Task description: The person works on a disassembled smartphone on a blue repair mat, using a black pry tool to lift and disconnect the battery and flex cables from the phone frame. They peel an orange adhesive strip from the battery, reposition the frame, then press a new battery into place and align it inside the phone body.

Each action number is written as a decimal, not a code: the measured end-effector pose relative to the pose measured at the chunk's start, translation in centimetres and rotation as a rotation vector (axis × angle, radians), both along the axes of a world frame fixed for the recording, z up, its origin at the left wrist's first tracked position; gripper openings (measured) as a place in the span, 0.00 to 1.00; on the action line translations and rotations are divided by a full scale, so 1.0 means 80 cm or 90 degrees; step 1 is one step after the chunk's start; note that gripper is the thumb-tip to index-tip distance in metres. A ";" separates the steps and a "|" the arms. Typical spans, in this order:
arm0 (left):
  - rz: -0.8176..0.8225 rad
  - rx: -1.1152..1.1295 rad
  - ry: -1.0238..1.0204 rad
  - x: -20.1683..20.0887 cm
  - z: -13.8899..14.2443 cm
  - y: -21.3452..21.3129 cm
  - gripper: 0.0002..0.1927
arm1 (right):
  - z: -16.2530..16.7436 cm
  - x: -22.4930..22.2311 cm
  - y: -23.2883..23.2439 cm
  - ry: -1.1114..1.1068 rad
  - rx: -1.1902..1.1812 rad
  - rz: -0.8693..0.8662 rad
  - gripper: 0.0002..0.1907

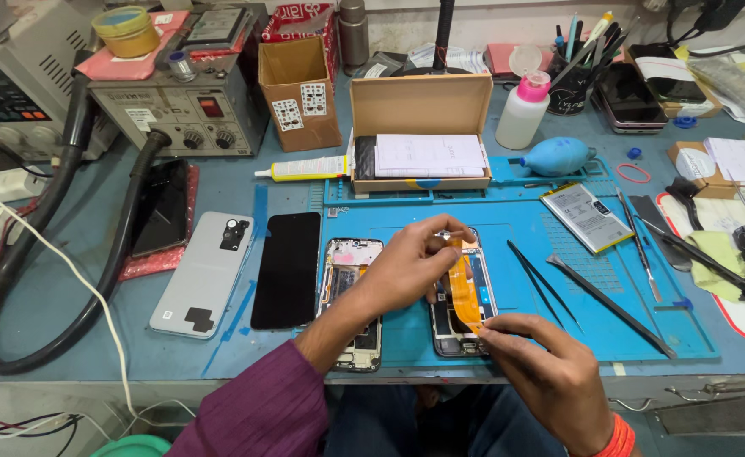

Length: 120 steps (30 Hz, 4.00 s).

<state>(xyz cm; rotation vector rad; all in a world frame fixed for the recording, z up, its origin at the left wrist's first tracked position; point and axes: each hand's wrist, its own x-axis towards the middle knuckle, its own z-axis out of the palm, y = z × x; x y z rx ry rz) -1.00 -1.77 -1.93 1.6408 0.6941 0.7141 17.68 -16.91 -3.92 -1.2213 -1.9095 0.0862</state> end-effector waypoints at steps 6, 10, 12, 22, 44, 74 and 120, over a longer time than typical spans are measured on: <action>-0.140 0.098 -0.005 -0.006 -0.001 -0.002 0.12 | -0.003 -0.001 0.000 -0.011 -0.017 -0.013 0.14; -0.107 0.132 0.006 -0.006 -0.006 -0.005 0.11 | -0.001 -0.004 0.002 -0.002 -0.039 -0.013 0.14; -0.063 0.236 0.018 -0.005 -0.004 -0.001 0.14 | 0.002 -0.003 0.001 0.027 -0.102 -0.034 0.14; -0.003 0.285 -0.007 -0.007 0.001 -0.003 0.17 | 0.017 0.010 0.008 0.022 -0.154 -0.066 0.16; -0.006 0.257 0.024 0.001 -0.012 -0.008 0.10 | 0.025 -0.011 0.019 0.098 -0.043 -0.072 0.14; -0.024 -0.145 -0.115 -0.006 -0.023 0.018 0.19 | -0.008 0.000 -0.007 0.092 0.055 -0.105 0.11; -0.049 0.232 0.084 -0.001 -0.005 -0.009 0.09 | 0.007 0.006 0.015 -0.118 -0.032 0.024 0.17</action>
